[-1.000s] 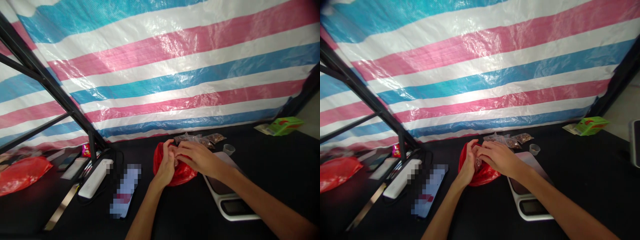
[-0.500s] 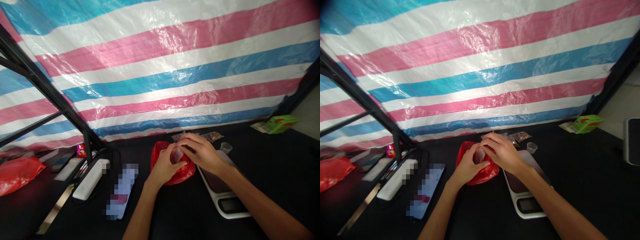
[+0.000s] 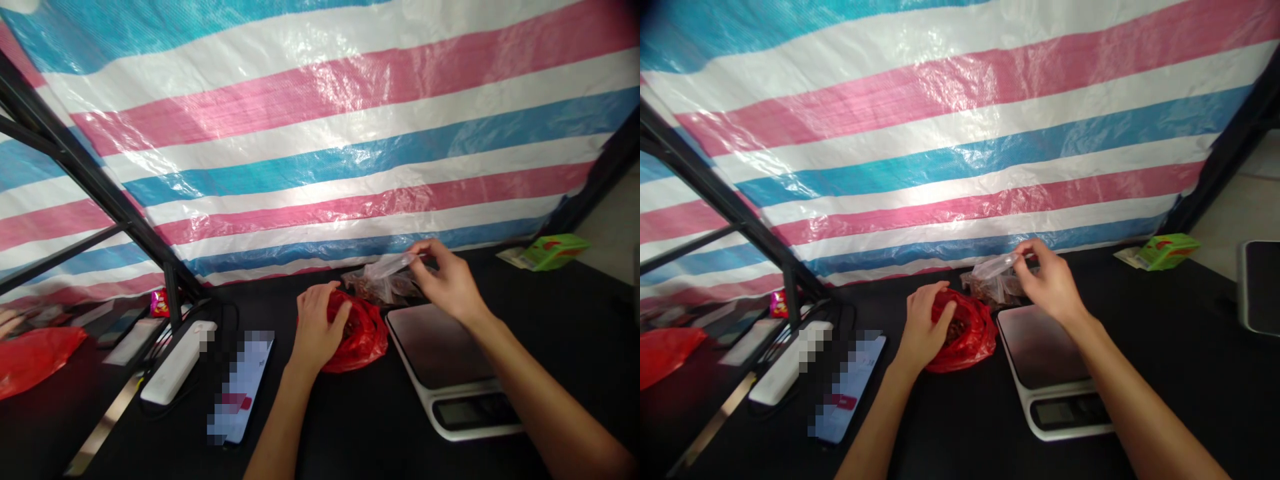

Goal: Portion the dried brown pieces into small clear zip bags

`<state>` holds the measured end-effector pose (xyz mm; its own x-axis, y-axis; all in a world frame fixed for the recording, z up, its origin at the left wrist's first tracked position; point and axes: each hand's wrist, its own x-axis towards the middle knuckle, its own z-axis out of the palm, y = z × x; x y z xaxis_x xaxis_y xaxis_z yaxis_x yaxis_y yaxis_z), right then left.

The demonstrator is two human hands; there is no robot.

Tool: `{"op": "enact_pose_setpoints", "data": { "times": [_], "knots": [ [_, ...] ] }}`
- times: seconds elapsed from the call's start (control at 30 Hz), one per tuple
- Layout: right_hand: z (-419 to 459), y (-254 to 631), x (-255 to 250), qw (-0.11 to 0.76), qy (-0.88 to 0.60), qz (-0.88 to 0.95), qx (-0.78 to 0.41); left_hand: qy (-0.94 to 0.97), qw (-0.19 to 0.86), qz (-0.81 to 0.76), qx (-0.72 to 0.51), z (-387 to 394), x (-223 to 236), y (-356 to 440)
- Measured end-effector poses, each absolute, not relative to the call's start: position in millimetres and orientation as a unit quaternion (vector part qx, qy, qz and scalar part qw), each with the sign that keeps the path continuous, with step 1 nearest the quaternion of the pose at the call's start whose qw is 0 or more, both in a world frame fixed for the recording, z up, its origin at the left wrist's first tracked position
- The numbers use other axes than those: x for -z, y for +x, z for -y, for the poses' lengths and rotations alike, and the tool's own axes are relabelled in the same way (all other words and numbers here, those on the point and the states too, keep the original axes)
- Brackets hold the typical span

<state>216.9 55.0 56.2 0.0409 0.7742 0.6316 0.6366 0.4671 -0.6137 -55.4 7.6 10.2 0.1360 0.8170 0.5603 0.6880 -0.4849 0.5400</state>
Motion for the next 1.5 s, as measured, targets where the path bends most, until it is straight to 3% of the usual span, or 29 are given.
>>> {"op": "enact_pose_setpoints", "data": {
  "times": [0.07,0.17,0.37,0.5,0.57,0.7,0.9,1.17,1.33,1.5],
  "knots": [
    [-62,244,-57,0.493,-0.625,0.605,-0.027,0.713,0.035,-0.544,-0.441,-10,-11,-59],
    [-72,291,-47,0.393,-0.747,0.536,-0.003,0.664,-0.001,-0.600,-0.447,-14,-9,-66],
    [-86,351,-9,0.250,-0.806,0.536,0.009,0.650,0.025,-0.605,-0.460,-16,-9,-67],
    [-88,317,-13,0.303,-0.717,0.620,0.099,0.657,0.055,-0.583,-0.475,-12,-11,-61],
    [-85,284,-20,0.320,-0.631,0.706,0.023,0.666,0.072,-0.560,-0.487,-11,-12,-59],
    [-70,229,-26,0.259,-0.538,0.800,-0.049,0.688,0.100,-0.516,-0.501,-8,-13,-56],
    [-65,215,-20,0.275,-0.549,0.788,-0.052,0.700,0.115,-0.492,-0.505,-3,-15,-50],
    [-66,205,-21,0.348,-0.500,0.758,-0.235,0.717,0.152,-0.467,-0.494,-1,-15,-45],
    [-42,176,-36,0.367,-0.454,0.749,-0.313,0.692,0.267,-0.481,-0.468,1,-14,-36],
    [-26,156,-38,0.367,-0.432,0.771,-0.288,0.661,0.372,-0.474,-0.447,1,-9,-30]
  ]
}}
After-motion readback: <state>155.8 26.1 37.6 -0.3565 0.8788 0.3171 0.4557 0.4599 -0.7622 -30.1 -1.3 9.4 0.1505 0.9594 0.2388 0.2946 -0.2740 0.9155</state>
